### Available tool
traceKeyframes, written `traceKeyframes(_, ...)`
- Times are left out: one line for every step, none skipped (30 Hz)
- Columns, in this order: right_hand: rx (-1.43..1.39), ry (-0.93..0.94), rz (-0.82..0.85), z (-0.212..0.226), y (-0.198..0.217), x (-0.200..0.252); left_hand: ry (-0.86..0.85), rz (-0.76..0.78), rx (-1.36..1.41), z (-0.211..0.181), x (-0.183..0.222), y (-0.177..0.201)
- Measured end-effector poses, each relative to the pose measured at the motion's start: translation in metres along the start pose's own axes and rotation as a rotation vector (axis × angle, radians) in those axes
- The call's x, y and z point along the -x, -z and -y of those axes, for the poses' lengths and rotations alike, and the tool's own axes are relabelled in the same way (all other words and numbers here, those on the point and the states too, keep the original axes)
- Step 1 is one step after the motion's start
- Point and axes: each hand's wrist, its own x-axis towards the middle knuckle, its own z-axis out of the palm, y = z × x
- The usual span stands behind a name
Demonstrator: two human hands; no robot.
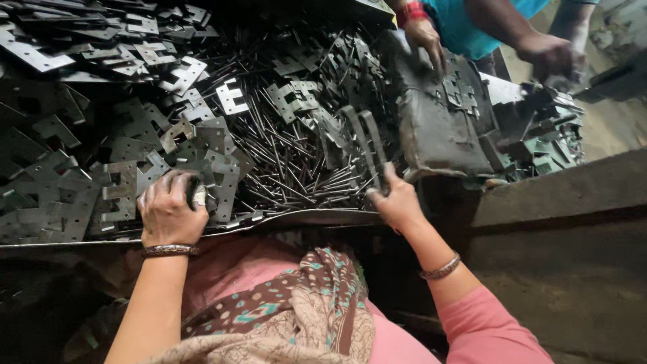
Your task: The person picks up metal components from a large bin, aligns them, and places them onto a padded work surface. The person handles one part at a time, sometimes picking up multiple small pieces or wires and placing them into a separate container or onto the side.
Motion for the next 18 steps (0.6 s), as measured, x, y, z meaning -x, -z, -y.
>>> traceKeyframes(0.139,-0.103,-0.013,-0.008,0.002,-0.006,-0.004,0.006,-0.007,0.000,0.000,0.001)
traceKeyframes(0.278,-0.206,-0.025,-0.015,0.003,-0.009,0.013,0.023,-0.001,-0.001,0.000,0.003)
traceKeyframes(0.271,-0.219,-0.024,-0.023,0.006,-0.006,0.022,0.044,0.012,-0.003,-0.001,0.002)
traceKeyframes(0.341,-0.259,0.194,-0.029,0.009,-0.002,0.011,0.056,0.011,-0.006,0.000,0.004)
traceKeyframes(0.415,-0.276,0.404,-0.031,0.015,-0.010,0.015,0.040,0.007,-0.008,0.000,0.005)
traceKeyframes(0.413,-0.269,0.396,-0.032,0.025,-0.010,0.018,0.023,0.003,-0.009,-0.003,0.006)
traceKeyframes(0.495,-0.101,0.278,-0.031,0.034,0.000,0.021,0.020,-0.006,-0.008,-0.004,0.006)
traceKeyframes(0.572,0.066,0.156,-0.024,0.039,0.003,0.024,0.025,-0.005,-0.008,-0.004,0.006)
traceKeyframes(0.561,0.066,0.160,-0.015,0.046,0.004,0.021,0.040,-0.005,-0.008,-0.003,0.006)
traceKeyframes(0.530,0.117,0.049,-0.005,0.061,0.006,0.018,0.047,-0.015,-0.008,-0.001,0.007)
traceKeyframes(0.501,0.165,-0.072,0.007,0.077,0.006,-0.001,0.026,-0.026,-0.009,-0.002,0.006)
traceKeyframes(0.495,0.162,-0.077,0.022,0.085,0.006,-0.019,0.006,-0.038,-0.009,-0.003,0.006)
traceKeyframes(0.447,0.258,-0.252,0.035,0.087,0.007,-0.027,0.006,-0.039,-0.008,-0.003,0.006)
traceKeyframes(0.397,0.352,-0.426,0.047,0.083,0.003,-0.019,0.017,-0.042,-0.007,-0.003,0.005)
traceKeyframes(0.318,0.460,-0.487,0.055,0.076,-0.006,-0.012,0.031,-0.045,-0.006,-0.002,0.005)
traceKeyframes(0.237,0.567,-0.547,0.059,0.067,-0.018,-0.020,0.035,-0.047,-0.005,0.000,0.005)
traceKeyframes(0.114,0.647,-0.577,0.060,0.055,-0.036,-0.013,0.030,-0.057,-0.005,0.001,0.004)
traceKeyframes(-0.009,0.727,-0.606,0.060,0.038,-0.056,-0.005,0.024,-0.068,-0.005,0.001,0.003)
